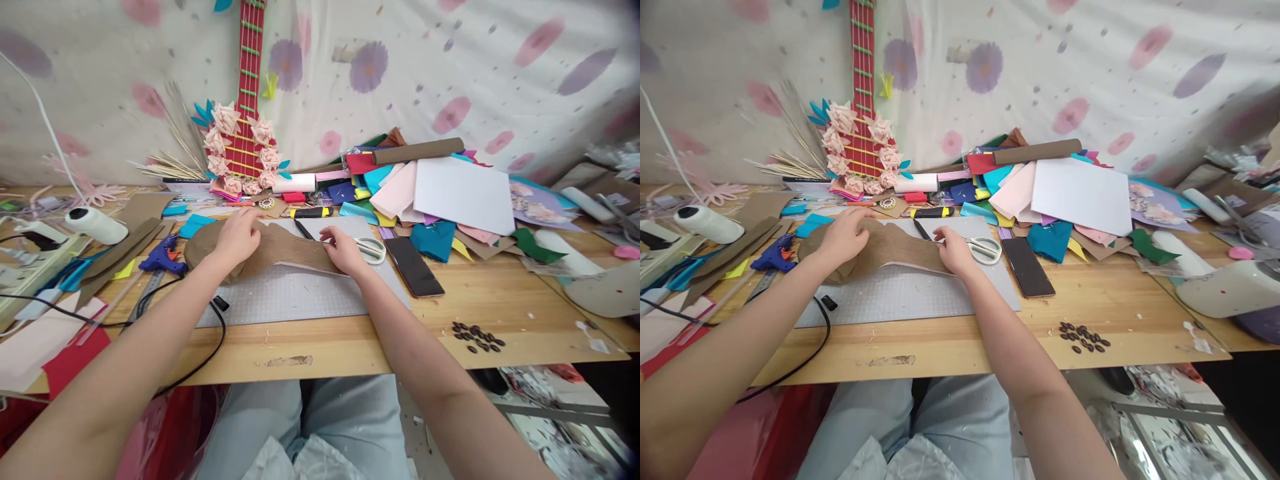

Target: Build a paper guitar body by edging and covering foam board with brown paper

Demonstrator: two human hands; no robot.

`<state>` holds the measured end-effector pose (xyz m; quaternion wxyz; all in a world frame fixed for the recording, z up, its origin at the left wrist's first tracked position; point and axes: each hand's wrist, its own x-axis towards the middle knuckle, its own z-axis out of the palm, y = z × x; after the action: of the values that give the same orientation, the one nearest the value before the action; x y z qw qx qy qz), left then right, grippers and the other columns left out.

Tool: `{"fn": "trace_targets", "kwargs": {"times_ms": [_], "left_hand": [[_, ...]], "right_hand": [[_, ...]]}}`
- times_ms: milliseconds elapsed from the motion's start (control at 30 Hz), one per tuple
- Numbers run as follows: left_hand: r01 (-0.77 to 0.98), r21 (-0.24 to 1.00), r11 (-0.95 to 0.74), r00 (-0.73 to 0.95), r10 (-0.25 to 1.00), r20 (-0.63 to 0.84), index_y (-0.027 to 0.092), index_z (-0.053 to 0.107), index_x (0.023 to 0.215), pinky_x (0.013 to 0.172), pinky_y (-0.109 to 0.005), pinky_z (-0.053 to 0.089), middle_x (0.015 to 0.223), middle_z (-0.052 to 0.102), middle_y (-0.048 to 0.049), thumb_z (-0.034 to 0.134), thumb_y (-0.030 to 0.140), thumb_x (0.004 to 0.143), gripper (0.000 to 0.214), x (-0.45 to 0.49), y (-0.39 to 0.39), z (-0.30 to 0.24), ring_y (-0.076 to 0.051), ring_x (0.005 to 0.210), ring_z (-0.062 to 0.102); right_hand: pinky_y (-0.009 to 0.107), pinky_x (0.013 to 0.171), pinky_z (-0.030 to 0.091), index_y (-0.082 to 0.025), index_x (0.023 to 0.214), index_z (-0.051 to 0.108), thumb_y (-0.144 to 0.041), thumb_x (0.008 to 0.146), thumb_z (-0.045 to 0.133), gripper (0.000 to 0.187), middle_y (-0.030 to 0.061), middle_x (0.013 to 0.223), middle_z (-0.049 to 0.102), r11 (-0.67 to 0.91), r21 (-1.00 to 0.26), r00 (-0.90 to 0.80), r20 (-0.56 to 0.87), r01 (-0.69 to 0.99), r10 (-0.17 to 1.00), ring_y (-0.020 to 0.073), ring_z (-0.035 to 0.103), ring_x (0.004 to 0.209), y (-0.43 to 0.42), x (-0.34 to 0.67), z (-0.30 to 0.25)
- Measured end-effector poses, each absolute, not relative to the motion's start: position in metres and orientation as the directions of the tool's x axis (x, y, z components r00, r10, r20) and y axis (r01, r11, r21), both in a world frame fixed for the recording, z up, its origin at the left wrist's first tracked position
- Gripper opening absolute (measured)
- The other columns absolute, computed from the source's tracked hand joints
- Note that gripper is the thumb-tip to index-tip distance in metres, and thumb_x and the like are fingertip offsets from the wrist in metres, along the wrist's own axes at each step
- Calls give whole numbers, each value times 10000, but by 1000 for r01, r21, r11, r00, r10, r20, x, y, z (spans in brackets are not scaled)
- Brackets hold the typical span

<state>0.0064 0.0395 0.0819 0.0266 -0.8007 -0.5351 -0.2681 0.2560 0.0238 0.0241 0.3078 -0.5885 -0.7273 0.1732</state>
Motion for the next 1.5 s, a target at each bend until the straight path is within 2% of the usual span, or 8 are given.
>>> {"fn": "trace_targets", "kwargs": {"times_ms": [133,300,567,800,1000,1100,1233,1500], "left_hand": [[835,210,-509,420,835,354,191,634,985,1011,-379,403,1183,594,-48,407,79,716,369,0,38,79,-200,1159,501],[760,66,-647,631,758,162,168,509,1259,1120,-446,216,1396,450,-77,326,264,888,425,19,40,63,-214,1344,316],[736,-17,-677,676,736,-40,213,426,1343,1120,-486,148,1444,383,-68,238,333,938,462,6,36,50,-190,1371,266],[744,-22,-668,666,743,-62,217,524,1258,1123,-492,156,1392,462,-49,404,164,773,503,-2,32,67,-192,1312,372],[742,-9,-671,662,729,174,173,658,1013,1052,-409,325,1035,676,-59,395,185,801,338,32,30,74,-199,1032,566],[662,36,-748,741,661,118,172,609,1112,988,-342,393,1157,629,-71,360,218,870,350,50,29,61,-185,1090,546],[665,12,-747,747,664,-29,138,427,1321,1093,-381,266,1401,439,-118,347,314,913,451,57,24,42,-202,1291,399],[639,-17,-769,766,638,-71,187,335,1390,1134,-413,146,1470,328,-93,253,292,943,467,35,18,36,-169,1370,268]], "right_hand": [[359,857,440,-195,928,618,-85,749,503,239,47,980,662,384,-486,-289,260,785,921,199,567,935,27,265,23],[404,988,383,-185,1015,649,-154,810,517,246,77,1161,618,577,-376,-440,391,725,808,217,518,1103,27,265,15],[381,1014,367,-164,1257,540,-248,884,478,387,108,1259,573,534,-341,-492,209,773,845,211,496,1178,7,249,21],[373,948,390,-173,1204,581,-329,850,557,387,105,1154,616,528,-293,-492,194,797,849,227,510,1066,2,247,28],[370,914,397,-157,1215,573,-397,809,606,473,117,1085,582,519,-310,-486,183,797,855,230,498,1021,4,248,22],[376,908,395,-174,1202,581,-412,784,632,484,108,1063,568,533,-284,-490,210,797,846,232,493,1015,2,247,21],[377,942,382,-199,1208,573,-408,785,630,475,107,1163,555,557,-319,-516,209,767,831,236,483,1090,3,250,22],[352,904,406,-195,1107,637,-322,827,590,311,78,1050,643,471,-395,-450,151,789,880,216,547,1016,7,271,37]]}}
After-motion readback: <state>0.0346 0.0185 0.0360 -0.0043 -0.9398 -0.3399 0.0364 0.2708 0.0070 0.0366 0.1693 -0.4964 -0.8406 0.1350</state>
